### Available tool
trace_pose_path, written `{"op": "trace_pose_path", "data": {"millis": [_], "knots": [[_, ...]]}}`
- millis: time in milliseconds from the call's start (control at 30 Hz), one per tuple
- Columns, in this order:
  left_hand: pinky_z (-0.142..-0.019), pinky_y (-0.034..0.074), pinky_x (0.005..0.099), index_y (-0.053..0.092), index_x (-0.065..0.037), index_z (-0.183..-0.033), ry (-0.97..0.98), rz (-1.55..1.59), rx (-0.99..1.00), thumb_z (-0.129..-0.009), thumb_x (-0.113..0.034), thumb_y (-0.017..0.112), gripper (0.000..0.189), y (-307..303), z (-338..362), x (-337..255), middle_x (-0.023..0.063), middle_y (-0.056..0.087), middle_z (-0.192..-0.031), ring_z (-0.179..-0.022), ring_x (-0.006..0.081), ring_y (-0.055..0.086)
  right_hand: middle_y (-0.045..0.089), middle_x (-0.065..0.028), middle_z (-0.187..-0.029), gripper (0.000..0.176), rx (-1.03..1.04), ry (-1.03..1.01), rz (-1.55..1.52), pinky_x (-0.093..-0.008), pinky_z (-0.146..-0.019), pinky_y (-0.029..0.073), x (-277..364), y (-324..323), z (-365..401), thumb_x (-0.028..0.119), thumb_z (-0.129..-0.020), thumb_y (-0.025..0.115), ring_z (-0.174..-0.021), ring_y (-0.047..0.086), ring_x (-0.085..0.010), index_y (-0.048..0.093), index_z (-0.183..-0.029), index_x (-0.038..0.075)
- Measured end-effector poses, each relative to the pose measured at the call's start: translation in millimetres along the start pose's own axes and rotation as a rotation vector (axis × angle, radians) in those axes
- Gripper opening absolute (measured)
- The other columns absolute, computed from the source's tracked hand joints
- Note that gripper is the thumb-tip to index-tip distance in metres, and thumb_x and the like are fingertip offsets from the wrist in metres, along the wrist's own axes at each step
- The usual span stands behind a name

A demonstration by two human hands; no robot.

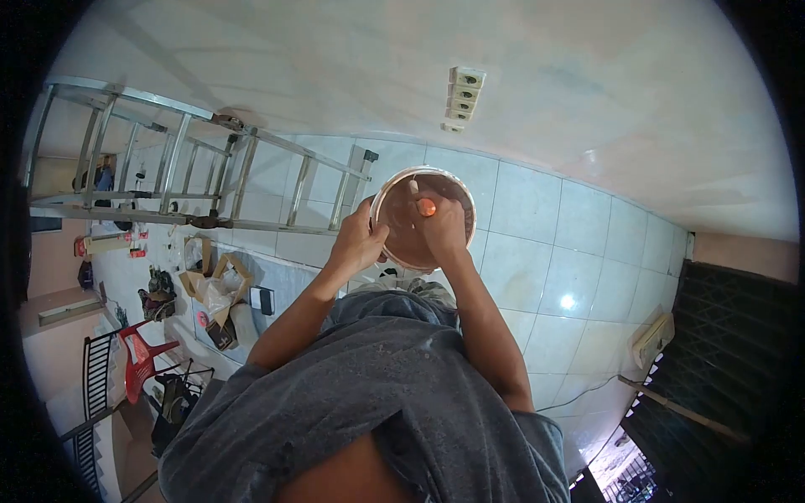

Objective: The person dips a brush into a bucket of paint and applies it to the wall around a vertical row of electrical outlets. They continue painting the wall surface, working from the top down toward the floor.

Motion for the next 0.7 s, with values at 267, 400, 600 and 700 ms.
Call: {"op": "trace_pose_path", "data": {"millis": [267, 400, 600, 700], "knots": [[-0.08, 0.051, 0.0469, 0.043, 0.007, -0.129, -0.021, 0.019, 0.018, -0.081, -0.014, 0.053, 0.053, 4.7, -3.5, -12.6, 0.0302, 0.064, -0.091, -0.088, 0.0432, 0.064, 0.066, -0.0201, -0.074, 0.02, -0.002, -0.007, 0.01, -0.0449, -0.067, 0.053, -7.7, -2.2, -1.8, 0.023, -0.078, 0.068, -0.069, 0.065, -0.0384, 0.072, -0.091, 0.009], [-0.049, 0.056, 0.0357, 0.043, 0.003, -0.13, 0.035, -0.039, 0.031, -0.085, -0.007, 0.049, 0.047, 8.8, -10.8, -12.7, 0.0198, 0.064, -0.082, -0.058, 0.0256, 0.067, 0.066, -0.0209, -0.074, 0.02, -0.019, 0.058, 0.042, -0.0433, -0.066, 0.054, -14.4, 0.1, -5.6, 0.023, -0.077, 0.068, -0.07, 0.066, -0.0378, 0.073, -0.09, 0.009], [-0.049, 0.056, 0.0363, 0.043, 0.004, -0.129, 0.035, -0.051, 0.086, -0.085, -0.006, 0.05, 0.046, 8.0, -31.2, -3.0, 0.021, 0.065, -0.083, -0.056, 0.026, 0.067, 0.069, -0.0168, -0.075, 0.021, -0.207, 0.044, 0.04, -0.0358, -0.069, 0.055, -6.5, -23.7, 1.9, 0.018, -0.074, 0.074, -0.069, 0.069, -0.0307, 0.073, -0.091, 0.006], [-0.082, 0.05, 0.0478, 0.044, 0.001, -0.131, -0.027, 0.019, 0.134, -0.081, -0.013, 0.057, 0.053, 4.4, -46.2, 4.1, 0.0292, 0.064, -0.098, -0.094, 0.0445, 0.062, 0.07, -0.0157, -0.074, 0.021, -0.261, 0.162, -0.057, -0.0338, -0.068, 0.055, 12.3, -46.1, 10.9, 0.015, -0.074, 0.073, -0.069, 0.07, -0.0279, 0.073, -0.091, 0.004]]}}
Point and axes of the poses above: each hand's wrist, its own z-axis away from the middle knuckle, its own y-axis out of the palm, x = y × z, the point moved 7 cm from there along -z, towards the middle knuckle
